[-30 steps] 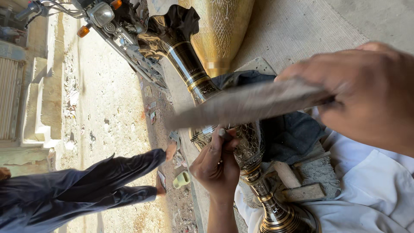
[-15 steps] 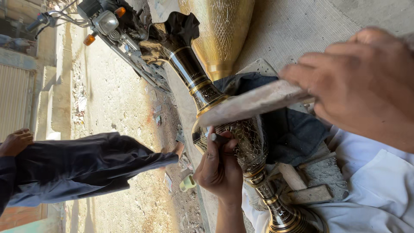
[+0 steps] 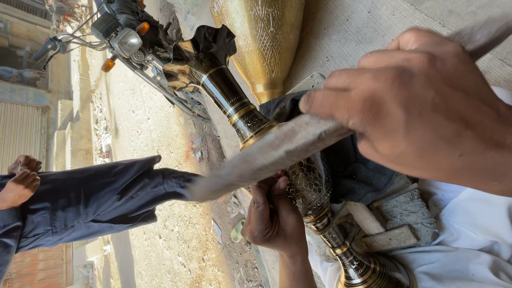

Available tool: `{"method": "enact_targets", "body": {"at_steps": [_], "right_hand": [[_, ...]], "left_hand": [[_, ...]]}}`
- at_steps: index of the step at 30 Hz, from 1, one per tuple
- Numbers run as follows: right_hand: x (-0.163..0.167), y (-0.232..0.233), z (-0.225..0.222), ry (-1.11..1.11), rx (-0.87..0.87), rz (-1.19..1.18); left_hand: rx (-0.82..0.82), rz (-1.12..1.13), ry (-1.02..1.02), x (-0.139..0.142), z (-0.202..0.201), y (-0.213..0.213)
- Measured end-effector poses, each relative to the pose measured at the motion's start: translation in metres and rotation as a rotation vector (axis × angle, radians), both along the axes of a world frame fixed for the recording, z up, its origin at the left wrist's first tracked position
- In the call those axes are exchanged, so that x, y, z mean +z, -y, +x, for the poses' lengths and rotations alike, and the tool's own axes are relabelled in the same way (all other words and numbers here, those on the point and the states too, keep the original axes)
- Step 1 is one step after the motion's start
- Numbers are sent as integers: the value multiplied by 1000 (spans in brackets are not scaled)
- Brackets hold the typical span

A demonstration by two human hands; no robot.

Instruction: The person uses a metal chisel and a wooden mallet to engrave decorative patterns onto the surface of a brass vessel. They hold the chisel against the metal and strike it repeatedly with the mallet to create the design.

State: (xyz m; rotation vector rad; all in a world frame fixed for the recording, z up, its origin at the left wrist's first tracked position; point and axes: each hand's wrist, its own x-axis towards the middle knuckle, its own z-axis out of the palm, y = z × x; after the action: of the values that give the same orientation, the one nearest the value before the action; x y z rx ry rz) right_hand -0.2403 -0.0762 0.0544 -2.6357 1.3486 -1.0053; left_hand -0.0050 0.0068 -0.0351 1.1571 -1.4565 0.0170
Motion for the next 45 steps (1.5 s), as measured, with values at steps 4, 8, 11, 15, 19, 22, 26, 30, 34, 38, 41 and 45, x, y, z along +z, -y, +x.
{"method": "enact_targets", "body": {"at_steps": [4, 8, 11, 15, 19, 22, 26, 30, 34, 38, 41, 45], "right_hand": [[8, 1, 6, -28, 6, 294], [4, -2, 6, -13, -1, 254], [-2, -5, 6, -124, -38, 127], [-6, -7, 7, 213, 48, 225], [-6, -8, 9, -86, -49, 45], [-7, -8, 10, -57, -29, 134], [-10, -7, 10, -40, -8, 109], [-16, -10, 10, -328, -112, 69], [-22, -14, 10, -43, -45, 78], [-22, -14, 10, -55, -42, 118], [-17, -12, 12, -95, -45, 164], [-9, -16, 11, -59, -75, 26]], "left_hand": [[41, -19, 67, -1, 1, 1], [20, -39, 51, -3, 2, 2], [52, -24, 22, -4, 2, 0], [-5, -49, 42, -4, 2, 0], [77, -30, 54, -4, 3, 0], [74, -15, 68, -4, 3, -2], [72, -29, 49, -6, 4, 0], [-20, -85, -33, -8, 5, 0], [98, -21, 39, -9, 5, 0], [64, -49, 13, -8, 4, 1], [93, -20, 32, -6, 3, -1], [52, -49, -29, -7, 2, 0]]}}
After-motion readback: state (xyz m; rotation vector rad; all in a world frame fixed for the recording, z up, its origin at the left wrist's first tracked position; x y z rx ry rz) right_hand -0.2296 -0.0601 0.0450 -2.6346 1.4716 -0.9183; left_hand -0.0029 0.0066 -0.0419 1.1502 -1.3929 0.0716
